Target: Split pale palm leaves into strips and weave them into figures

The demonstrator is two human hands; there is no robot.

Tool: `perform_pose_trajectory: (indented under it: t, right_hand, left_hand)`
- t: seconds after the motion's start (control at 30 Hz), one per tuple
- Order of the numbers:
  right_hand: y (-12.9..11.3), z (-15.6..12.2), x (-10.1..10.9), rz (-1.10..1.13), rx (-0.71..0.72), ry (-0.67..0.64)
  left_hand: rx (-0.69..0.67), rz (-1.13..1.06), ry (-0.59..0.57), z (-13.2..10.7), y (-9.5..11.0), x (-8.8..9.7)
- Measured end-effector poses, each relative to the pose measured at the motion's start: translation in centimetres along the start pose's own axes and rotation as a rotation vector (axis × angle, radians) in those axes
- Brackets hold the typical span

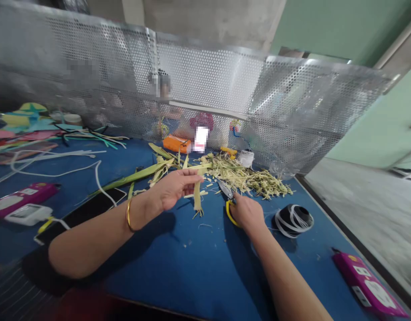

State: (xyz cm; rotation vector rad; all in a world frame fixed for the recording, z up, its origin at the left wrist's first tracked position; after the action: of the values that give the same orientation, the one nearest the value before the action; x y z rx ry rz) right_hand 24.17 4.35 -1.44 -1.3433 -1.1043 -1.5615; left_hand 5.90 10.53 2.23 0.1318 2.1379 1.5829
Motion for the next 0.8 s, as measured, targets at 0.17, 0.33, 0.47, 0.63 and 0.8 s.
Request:
perform_pose_trajectory:
  t: [0.17, 0.33, 0.47, 0.63, 0.8]
  right_hand:
    - [-0.8, -0.1, -0.1, -0.029, 0.037, -0.045]
    - [-0.2, -0.2, 1.1, -0.025, 0.039, -0.037]
    - [-1.4, -0.4, 3.5, 0.126, 0.099, 0.052]
    - [-5.7, -2.1, 4.5, 1.320, 0.158, -0.019]
    - [-6.4, -3.4, 2.2, 1.641, -0.001, -0.077]
  left_hand:
    - [0.043, 0.020, -0.002, -2.8, -2.3, 0.8]
    - [-0.001, 0.066, 0.000, -3.1, -3.1, 1.5]
    - [-0.036, 0.115, -0.015, -2.7, -3.3, 1.5]
    - [-0.083, 0.171, -0.034, -2.6, -3.4, 1.4]
    - [-0.157, 0.239, -0.066, -2.8, -3.7, 0.6]
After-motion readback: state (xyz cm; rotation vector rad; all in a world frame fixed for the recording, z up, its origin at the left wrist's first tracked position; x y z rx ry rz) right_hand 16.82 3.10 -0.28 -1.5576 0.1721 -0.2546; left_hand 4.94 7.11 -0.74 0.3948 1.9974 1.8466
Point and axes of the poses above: each hand's wrist, its own z-axis towards the middle knuckle, its own x-axis out of the back of the hand, y = z × x, the point moved 10 cm from there along z, towards the middle knuckle, and after that the axes turned 5 degrees about y, right-handed, at the moved point
